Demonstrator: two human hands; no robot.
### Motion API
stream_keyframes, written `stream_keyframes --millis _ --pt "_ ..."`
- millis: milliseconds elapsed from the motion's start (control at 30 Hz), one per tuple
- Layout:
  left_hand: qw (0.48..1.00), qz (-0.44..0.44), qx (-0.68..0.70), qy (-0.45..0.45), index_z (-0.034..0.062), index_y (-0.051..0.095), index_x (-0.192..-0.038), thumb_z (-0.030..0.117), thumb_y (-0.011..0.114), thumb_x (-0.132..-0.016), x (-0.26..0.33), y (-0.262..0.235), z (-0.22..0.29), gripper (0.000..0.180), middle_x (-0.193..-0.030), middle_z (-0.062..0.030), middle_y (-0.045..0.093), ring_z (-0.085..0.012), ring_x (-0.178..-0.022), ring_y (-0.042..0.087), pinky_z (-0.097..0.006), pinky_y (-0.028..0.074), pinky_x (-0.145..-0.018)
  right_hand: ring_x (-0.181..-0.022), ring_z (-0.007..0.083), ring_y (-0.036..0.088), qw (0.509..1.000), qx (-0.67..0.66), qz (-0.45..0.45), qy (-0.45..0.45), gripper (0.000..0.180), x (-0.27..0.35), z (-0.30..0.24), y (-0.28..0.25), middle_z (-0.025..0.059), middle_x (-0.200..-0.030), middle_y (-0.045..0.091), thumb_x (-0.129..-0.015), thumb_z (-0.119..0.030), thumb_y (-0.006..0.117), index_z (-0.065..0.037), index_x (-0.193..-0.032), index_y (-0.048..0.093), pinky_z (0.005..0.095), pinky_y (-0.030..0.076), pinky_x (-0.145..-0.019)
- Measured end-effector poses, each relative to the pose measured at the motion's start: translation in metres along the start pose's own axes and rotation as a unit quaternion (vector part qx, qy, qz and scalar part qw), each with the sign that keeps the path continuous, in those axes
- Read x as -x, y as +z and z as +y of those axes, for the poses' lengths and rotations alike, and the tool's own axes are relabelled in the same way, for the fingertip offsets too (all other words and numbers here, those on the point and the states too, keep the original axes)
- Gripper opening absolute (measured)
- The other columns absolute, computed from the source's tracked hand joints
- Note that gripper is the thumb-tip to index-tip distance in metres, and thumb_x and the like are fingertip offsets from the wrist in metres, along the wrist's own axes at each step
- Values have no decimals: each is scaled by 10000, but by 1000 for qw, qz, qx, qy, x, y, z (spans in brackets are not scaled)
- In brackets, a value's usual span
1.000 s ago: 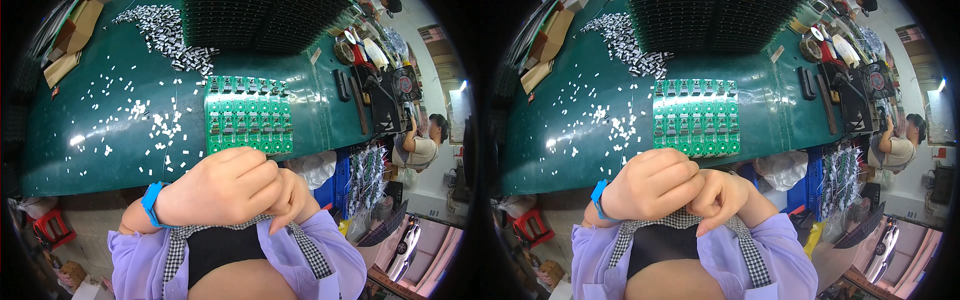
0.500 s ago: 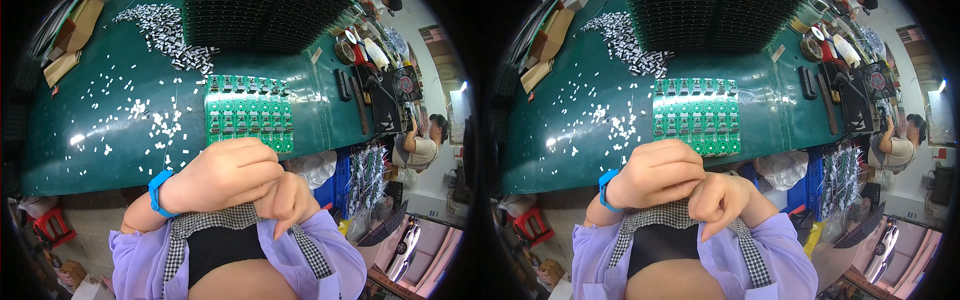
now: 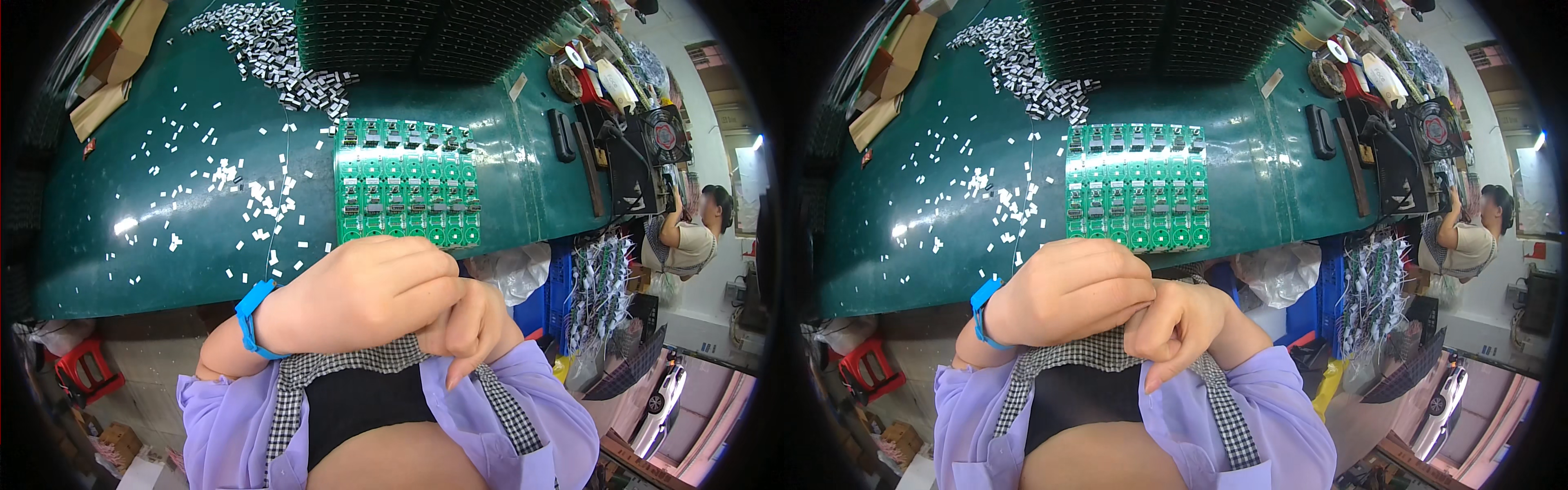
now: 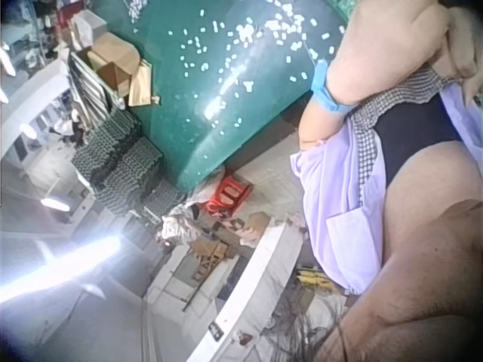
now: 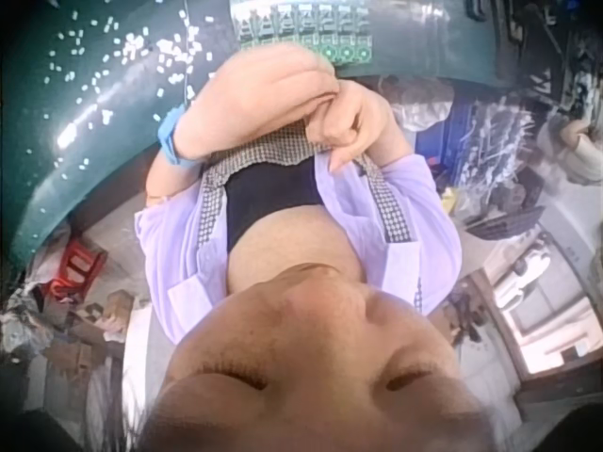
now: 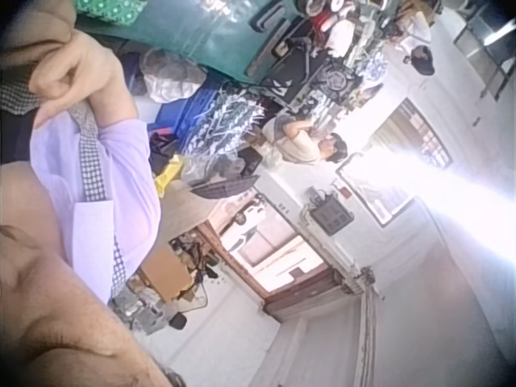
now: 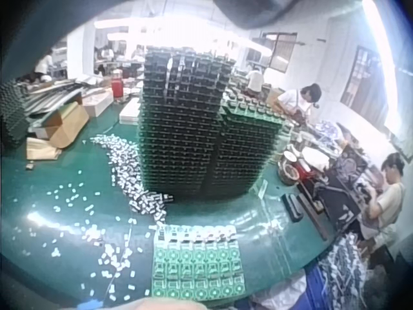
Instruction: The person assembles small silver electronic components onto green circuit boards by hand.
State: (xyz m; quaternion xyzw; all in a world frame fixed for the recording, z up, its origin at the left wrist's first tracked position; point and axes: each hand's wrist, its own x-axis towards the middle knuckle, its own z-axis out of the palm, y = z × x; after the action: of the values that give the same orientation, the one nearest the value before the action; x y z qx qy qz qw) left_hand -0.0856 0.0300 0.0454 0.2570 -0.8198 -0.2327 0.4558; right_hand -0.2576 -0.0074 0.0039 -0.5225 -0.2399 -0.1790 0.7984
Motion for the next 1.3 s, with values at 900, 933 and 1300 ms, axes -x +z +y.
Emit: stream_keyframes --millis 900,933,1300 --pt "993 2 -98 60 -15 602 -821 138 646 -628 -1 -2 3 250 -824 -104 588 -243 -713 618 -321 522 -601 -415 139 277 998 26 50 40 553 -3 -7 5 -29 -486 269 -782 31 731 -103 -519 264 310 187 -417" --pt "995 -1 -74 60 -11 603 -825 139 655 -630 -1 -2 1 252 -822 -102 586 -243 -711 618 -322 517 -596 -417 139 277 998 32 44 43 551 -3 -8 5 -29 -486 270 -783 30 732 -103 -521 266 311 187 -418" --pt "999 33 23 -4 9 632 -859 39 723 -702 -1 -1 -4 184 -833 -94 620 -256 -725 628 -331 510 -614 -386 166 300 1000 26 -2 17 552 -2 -9 2 -4 -484 313 -794 5 733 -112 -520 269 325 187 -395"
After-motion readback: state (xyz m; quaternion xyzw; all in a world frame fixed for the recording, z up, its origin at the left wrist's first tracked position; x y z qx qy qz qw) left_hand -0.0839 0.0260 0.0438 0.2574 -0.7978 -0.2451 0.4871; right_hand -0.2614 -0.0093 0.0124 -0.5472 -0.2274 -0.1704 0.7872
